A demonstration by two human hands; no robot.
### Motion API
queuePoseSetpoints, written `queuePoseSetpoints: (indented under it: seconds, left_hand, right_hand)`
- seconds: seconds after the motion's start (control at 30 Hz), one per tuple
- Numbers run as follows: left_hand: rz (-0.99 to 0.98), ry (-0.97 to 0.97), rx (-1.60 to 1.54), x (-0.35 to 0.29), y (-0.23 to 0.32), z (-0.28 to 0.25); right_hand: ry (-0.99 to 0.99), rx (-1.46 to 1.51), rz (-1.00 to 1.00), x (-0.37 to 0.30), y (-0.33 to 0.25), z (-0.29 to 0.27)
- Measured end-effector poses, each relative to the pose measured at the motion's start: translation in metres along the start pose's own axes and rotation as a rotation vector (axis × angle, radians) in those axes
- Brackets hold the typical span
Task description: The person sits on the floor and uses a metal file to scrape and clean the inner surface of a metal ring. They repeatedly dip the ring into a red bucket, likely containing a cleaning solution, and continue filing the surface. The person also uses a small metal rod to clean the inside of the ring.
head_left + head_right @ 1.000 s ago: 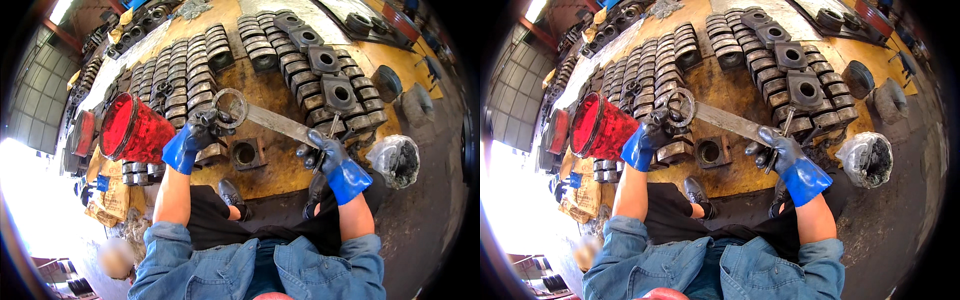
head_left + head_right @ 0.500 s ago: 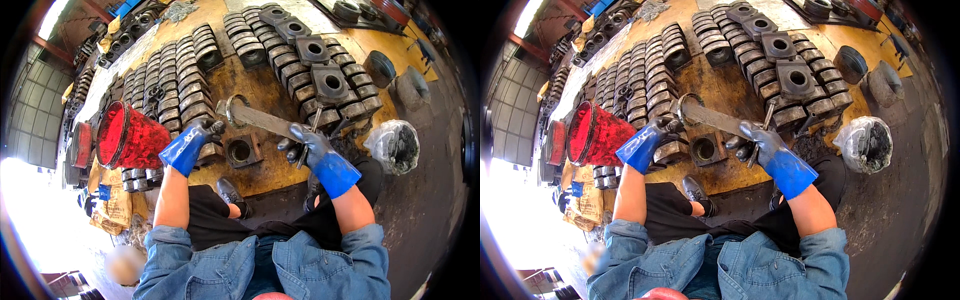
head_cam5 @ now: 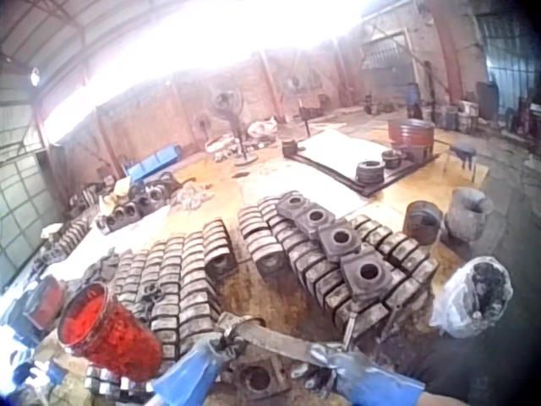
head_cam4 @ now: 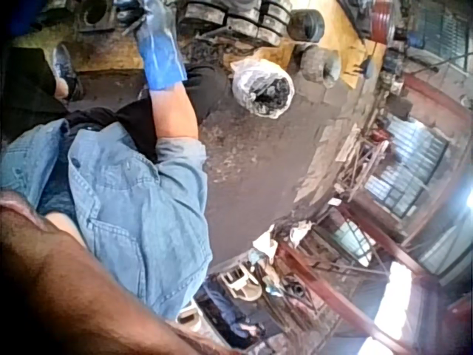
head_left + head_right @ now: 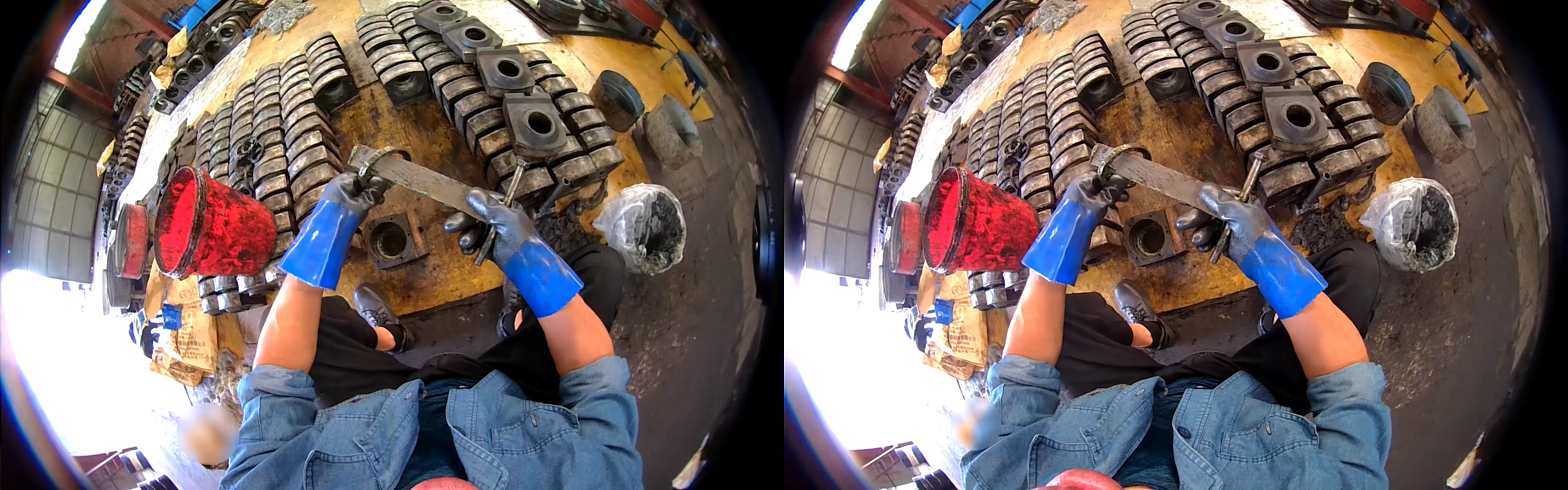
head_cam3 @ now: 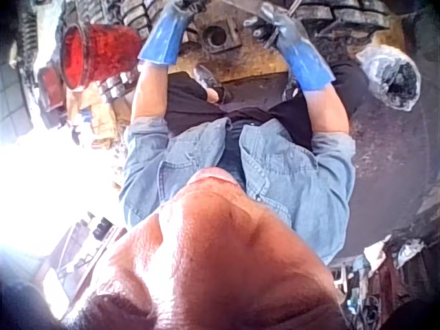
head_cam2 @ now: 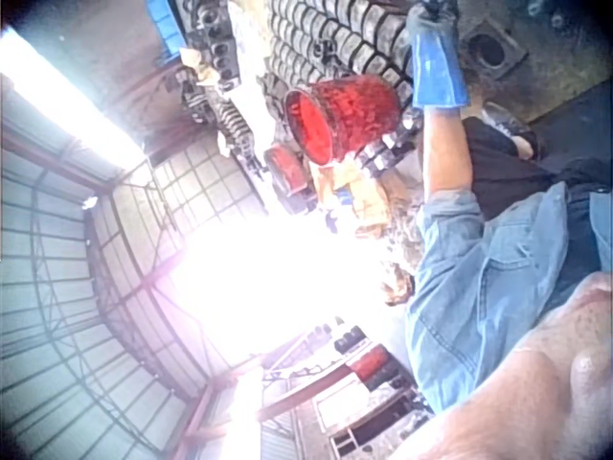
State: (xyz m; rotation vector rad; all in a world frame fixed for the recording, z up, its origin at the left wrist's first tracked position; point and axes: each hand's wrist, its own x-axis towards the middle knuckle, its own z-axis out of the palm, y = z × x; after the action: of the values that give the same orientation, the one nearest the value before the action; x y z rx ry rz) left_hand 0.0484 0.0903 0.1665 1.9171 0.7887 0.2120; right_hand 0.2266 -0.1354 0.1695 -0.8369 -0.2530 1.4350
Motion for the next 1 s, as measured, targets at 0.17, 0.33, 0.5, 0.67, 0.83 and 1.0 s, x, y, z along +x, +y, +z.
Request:
queuePoseSetpoints:
  seconds: [0.17, 0.33, 0.5, 0.67, 0.83, 1.0]
  left_hand:
    - [-0.089, -0.018, -0.404, -0.014, 0.023, -0.010]
    - [-0.269, -0.013, -0.415, -0.019, 0.005, -0.037]
    - [-0.220, 0.045, -0.089, -0.034, 0.011, -0.042]
    - [-0.303, -0.012, 0.180, -0.031, 0.003, -0.048]
    - [-0.200, -0.001, 0.475, -0.039, 0.008, -0.050]
    - [-0.034, 0.048, 0.554, -0.044, 0.004, -0.049]
  right_hand:
    - [0.134, -0.199, -0.014, -0.006, -0.002, 0.005]
    - [0.184, -0.366, -0.153, -0.017, -0.007, 0.014]
    - [0.178, -0.741, -0.355, -0.024, -0.006, 0.014]
    - [-0.192, -1.475, -1.074, -0.018, -0.017, 0.004]
    - [-0.208, -1.613, -1.173, -0.016, -0.016, 0.008]
    - [-0.245, -1.582, -1.184, -0.013, -0.015, 0.002]
